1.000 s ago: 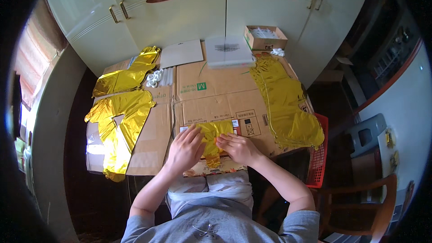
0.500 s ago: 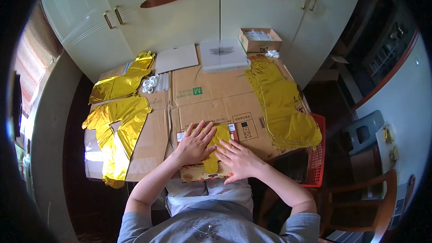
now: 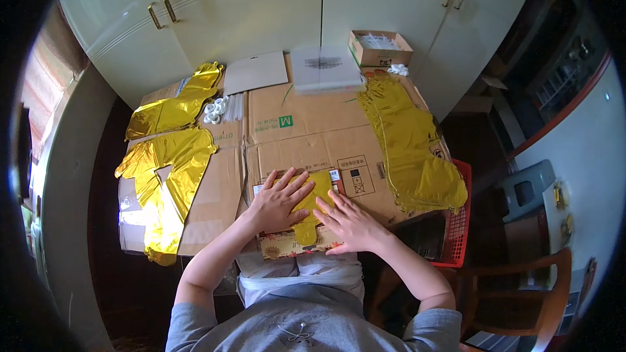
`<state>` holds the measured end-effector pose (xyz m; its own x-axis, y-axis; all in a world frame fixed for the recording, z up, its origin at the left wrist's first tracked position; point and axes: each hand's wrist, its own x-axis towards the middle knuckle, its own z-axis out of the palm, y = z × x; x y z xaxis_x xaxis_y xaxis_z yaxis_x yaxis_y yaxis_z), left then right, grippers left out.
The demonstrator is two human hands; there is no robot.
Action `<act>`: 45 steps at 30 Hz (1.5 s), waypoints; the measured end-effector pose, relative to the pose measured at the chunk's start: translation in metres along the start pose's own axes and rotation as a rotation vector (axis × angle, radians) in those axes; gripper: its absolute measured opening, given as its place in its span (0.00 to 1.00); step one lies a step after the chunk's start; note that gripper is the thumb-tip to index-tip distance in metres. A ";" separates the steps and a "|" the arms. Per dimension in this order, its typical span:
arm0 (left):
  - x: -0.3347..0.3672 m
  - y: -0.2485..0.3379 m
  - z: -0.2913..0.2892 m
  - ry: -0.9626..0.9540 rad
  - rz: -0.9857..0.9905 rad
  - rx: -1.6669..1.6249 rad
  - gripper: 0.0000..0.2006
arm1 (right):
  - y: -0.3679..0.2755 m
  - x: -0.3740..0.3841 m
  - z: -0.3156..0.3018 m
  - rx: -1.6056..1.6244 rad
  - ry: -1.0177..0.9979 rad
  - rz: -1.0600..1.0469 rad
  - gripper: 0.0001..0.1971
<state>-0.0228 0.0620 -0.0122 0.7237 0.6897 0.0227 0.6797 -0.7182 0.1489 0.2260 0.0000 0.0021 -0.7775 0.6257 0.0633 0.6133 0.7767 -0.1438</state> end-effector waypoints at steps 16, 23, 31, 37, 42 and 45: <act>-0.027 0.012 -0.001 -0.030 0.029 -0.019 0.36 | -0.003 0.001 0.002 -0.130 -0.001 0.016 0.52; -0.038 0.015 -0.007 -0.002 0.024 -0.078 0.34 | -0.002 0.000 0.006 -0.159 -0.008 0.012 0.53; -0.039 0.003 -0.006 0.218 -0.104 0.090 0.36 | -0.004 0.000 0.004 -0.136 0.028 0.006 0.52; -0.051 -0.003 -0.013 0.183 -0.179 0.091 0.40 | -0.002 -0.001 0.005 -0.109 0.037 0.006 0.52; -0.053 -0.004 -0.027 0.163 -0.290 0.175 0.36 | -0.002 -0.001 0.007 -0.150 0.025 -0.003 0.52; -0.043 0.000 -0.032 0.180 -0.278 0.144 0.34 | 0.000 -0.002 0.011 -0.158 0.025 -0.003 0.52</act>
<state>-0.0574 0.0353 0.0185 0.4853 0.8564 0.1763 0.8666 -0.4979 0.0332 0.2261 -0.0024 -0.0093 -0.7769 0.6234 0.0879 0.6267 0.7792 0.0131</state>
